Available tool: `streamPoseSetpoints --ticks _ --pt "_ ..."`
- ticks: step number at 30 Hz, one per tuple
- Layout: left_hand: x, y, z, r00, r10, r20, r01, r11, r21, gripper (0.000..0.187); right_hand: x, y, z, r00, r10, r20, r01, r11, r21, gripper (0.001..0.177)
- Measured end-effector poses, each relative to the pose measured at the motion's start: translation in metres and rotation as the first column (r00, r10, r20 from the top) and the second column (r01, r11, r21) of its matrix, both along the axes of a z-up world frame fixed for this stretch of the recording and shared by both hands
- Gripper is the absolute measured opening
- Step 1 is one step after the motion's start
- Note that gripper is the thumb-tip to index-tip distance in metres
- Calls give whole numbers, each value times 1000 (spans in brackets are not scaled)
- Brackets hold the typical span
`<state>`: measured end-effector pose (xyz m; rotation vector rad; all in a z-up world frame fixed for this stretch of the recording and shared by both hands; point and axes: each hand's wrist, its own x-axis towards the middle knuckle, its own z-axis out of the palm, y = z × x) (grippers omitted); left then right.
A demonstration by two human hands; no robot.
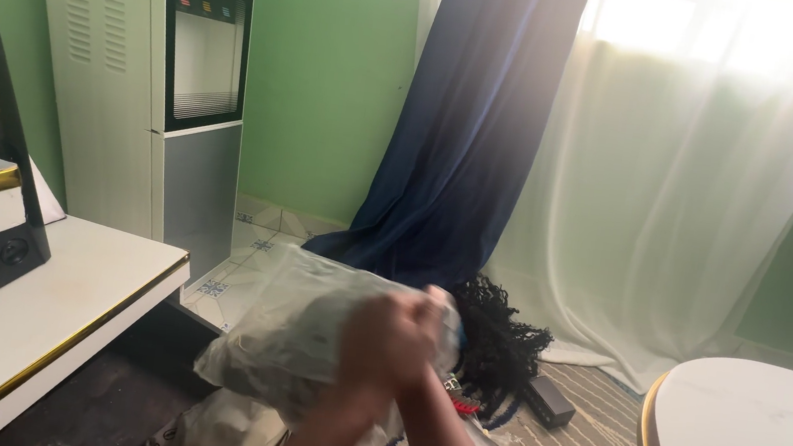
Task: The recorder is seen taking hair extensions out of bags and placing them into a drawer.
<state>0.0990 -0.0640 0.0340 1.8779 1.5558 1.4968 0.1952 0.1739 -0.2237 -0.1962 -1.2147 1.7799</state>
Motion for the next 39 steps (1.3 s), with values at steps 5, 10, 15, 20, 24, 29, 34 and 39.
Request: streamPoseSetpoints --ticks 5,10,15,20,24,29,34,39 --pt "37 -43 12 976 -214 -43 204 963 -174 45 -6 -58 46 843 158 -514 -262 955 -137 34" --pt "20 -6 -6 993 -108 47 117 941 -317 45 -20 -105 100 423 150 -894 -513 853 -99 48" --pt "-19 16 0 987 -18 158 64 955 -291 51 24 10 38 907 -329 263 319 944 83 24" --pt "-41 8 29 976 24 214 29 970 -240 45 14 -41 41 944 -331 6 331 941 -67 22" --pt "-53 6 35 959 -93 268 171 944 -283 46 -41 -67 54 915 -340 -217 305 935 -180 35" --pt "-68 18 21 969 -117 218 181 935 -304 46 -121 -19 40 801 -353 -483 232 928 -293 56" --pt "-109 47 16 956 54 287 10 976 -218 46 -104 -37 126 455 -529 716 -72 780 622 45" --pt "-142 48 16 879 193 437 -238 970 51 36 -71 -177 294 212 -538 816 -398 715 574 52"
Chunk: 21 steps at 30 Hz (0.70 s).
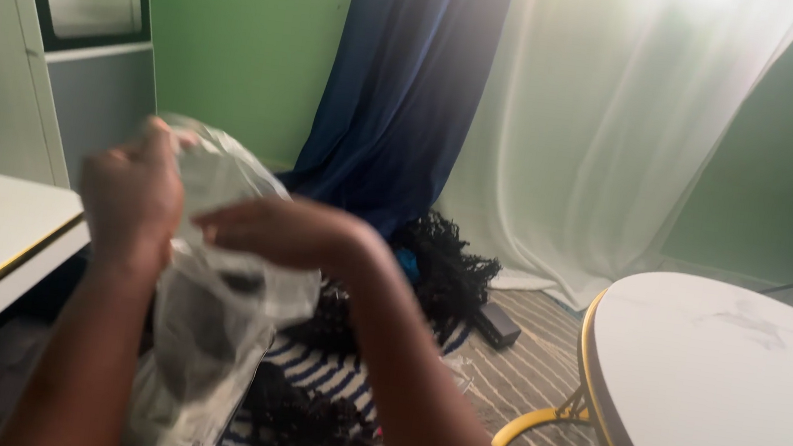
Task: The recorder is seen taking hair extensions out of bags and placing them into a drawer.
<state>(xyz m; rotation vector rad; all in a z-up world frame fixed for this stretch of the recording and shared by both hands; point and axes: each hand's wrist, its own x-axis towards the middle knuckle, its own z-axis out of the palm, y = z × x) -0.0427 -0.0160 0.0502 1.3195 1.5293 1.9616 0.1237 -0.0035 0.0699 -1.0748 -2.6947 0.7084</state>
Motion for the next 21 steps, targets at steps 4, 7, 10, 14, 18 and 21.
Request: streamPoseSetpoints --ticks 4,7,10,14,18,21 --pt "-10 4 -5 999 51 1 -51 995 82 38 35 -14 30 933 49 -357 -92 990 -104 58" --pt "-6 13 -19 1000 -18 -26 19 997 69 38 63 7 18 835 -140 -532 63 985 -160 52" --pt "1 13 -43 995 -84 -59 86 996 28 37 96 38 -21 624 -481 -615 320 876 -361 41" --pt "15 12 -65 987 -161 21 162 980 -113 37 166 93 -124 178 -850 -495 413 521 -747 23" --pt "22 16 -74 985 -168 38 172 973 -153 38 251 132 -278 -98 -931 -351 145 336 -931 17" --pt "28 22 -79 985 -175 9 174 973 -154 37 282 128 -357 -116 -973 -200 390 140 -910 11"
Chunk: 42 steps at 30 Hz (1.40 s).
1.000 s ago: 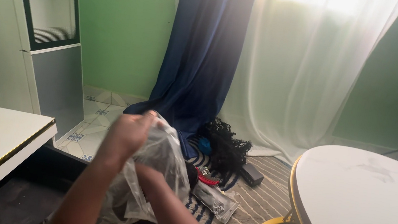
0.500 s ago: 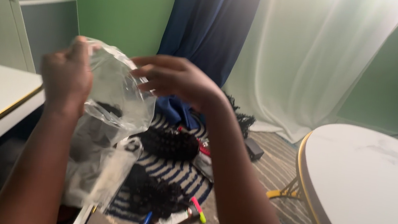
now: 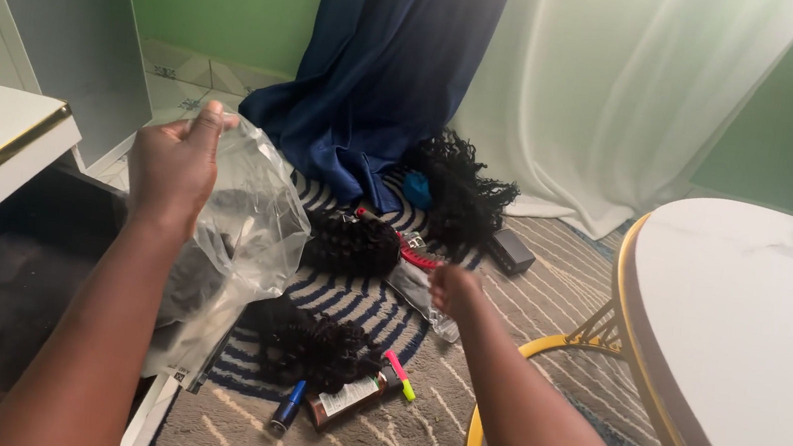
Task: The recorder is seen taking hair extensions out of bags and placing them into a drawer.
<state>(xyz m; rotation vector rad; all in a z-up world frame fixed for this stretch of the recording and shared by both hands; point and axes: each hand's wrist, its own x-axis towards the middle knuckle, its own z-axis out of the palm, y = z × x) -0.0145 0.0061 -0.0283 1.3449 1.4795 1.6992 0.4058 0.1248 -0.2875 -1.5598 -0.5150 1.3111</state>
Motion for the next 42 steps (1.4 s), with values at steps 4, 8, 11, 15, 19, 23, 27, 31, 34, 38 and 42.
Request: streamPoseSetpoints --ticks 4,8,11,15,19,23,27,31,34,38,42 --pt "4 0 4 1000 13 19 -12 999 -45 38 -30 -21 -26 991 62 118 -56 997 -52 24" --pt "0 3 6 997 60 38 -56 993 -103 42 -93 -29 -27 934 266 241 -254 964 -78 28" --pt "-3 0 8 997 62 50 -58 994 -88 36 -126 -2 -84 869 366 333 -371 927 -52 16" --pt "-4 -3 5 997 54 50 -51 997 -63 33 -178 -18 -92 809 300 505 -380 923 61 18" --pt "-5 -6 7 996 31 89 -24 997 -77 35 -203 -32 -66 702 148 696 -324 937 128 18" --pt "-1 -8 10 990 14 138 3 993 -120 38 -182 31 -114 684 -334 649 134 932 338 16" --pt "0 -10 9 985 7 171 19 988 -151 38 -133 56 -93 733 -438 520 373 898 231 36" --pt "-8 -2 -2 974 -28 223 60 989 -135 36 -92 86 -105 545 -507 667 359 861 362 48" --pt "-13 -2 0 960 -41 276 84 985 -148 35 -96 80 -75 607 -340 718 220 940 259 72" --pt "-18 -1 6 956 -1 293 82 961 -265 36 -100 91 -65 857 -29 514 -14 997 81 117" --pt "-33 7 -9 969 -22 247 101 945 -313 38 -123 75 -40 844 45 535 -76 996 37 122"
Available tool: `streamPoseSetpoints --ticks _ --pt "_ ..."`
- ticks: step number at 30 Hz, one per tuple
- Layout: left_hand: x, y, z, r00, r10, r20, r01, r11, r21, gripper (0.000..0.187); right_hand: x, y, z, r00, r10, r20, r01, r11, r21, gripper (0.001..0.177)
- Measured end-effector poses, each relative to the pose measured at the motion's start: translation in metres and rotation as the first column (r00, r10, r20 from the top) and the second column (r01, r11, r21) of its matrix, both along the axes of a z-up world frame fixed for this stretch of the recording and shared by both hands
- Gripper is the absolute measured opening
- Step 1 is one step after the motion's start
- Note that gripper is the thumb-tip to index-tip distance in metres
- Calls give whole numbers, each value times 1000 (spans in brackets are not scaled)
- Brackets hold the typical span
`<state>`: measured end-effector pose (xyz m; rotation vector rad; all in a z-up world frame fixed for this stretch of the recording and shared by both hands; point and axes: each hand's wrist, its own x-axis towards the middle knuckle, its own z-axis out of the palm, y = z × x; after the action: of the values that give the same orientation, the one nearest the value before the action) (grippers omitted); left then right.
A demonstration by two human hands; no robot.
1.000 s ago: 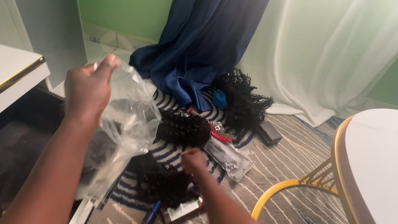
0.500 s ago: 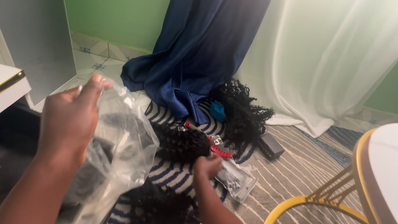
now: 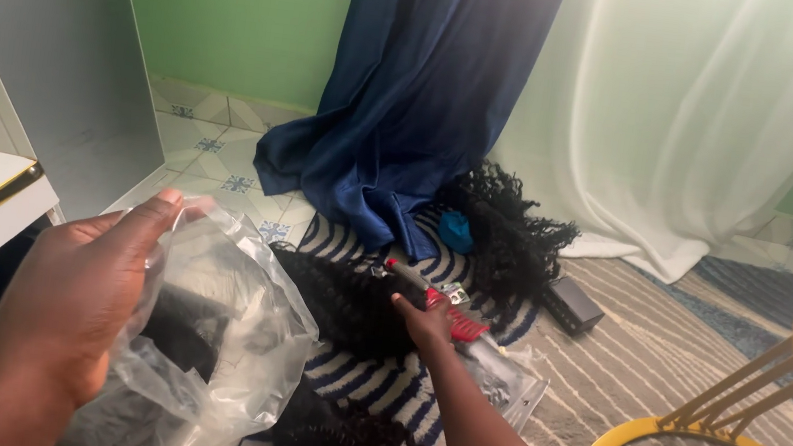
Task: The recorder is seen taking hair extensions out of bags and placing them into a drawer.
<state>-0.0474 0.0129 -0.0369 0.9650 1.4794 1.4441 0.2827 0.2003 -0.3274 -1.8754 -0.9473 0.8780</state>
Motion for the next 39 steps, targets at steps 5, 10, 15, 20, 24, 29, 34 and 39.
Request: streamPoseSetpoints --ticks 5,10,15,20,24,29,34,39 --pt "0 -2 9 996 -65 -60 61 995 -75 40 -42 -43 36 919 180 352 -32 922 -387 93" --pt "-1 -4 15 987 -99 -129 83 988 -128 45 -29 -13 -12 977 27 209 -18 999 -44 72" --pt "7 -17 21 968 -131 -214 81 970 -228 49 -32 -9 81 834 82 -546 166 906 389 64" --pt "7 -13 0 891 -227 -393 122 954 -274 50 -31 -36 211 372 434 -820 -4 885 466 54" --pt "10 -2 -22 859 -276 -432 197 955 -220 47 -25 -88 313 491 474 -731 -146 872 467 45" --pt "11 -16 7 823 -56 -565 48 998 -30 44 -43 -172 447 799 335 499 -475 860 185 63" --pt "5 -26 29 838 177 -517 -137 984 114 39 -31 -196 468 805 509 303 -592 678 435 79" --pt "-11 -11 16 771 377 -514 -179 902 392 42 -39 -202 434 552 115 826 -530 813 241 67"
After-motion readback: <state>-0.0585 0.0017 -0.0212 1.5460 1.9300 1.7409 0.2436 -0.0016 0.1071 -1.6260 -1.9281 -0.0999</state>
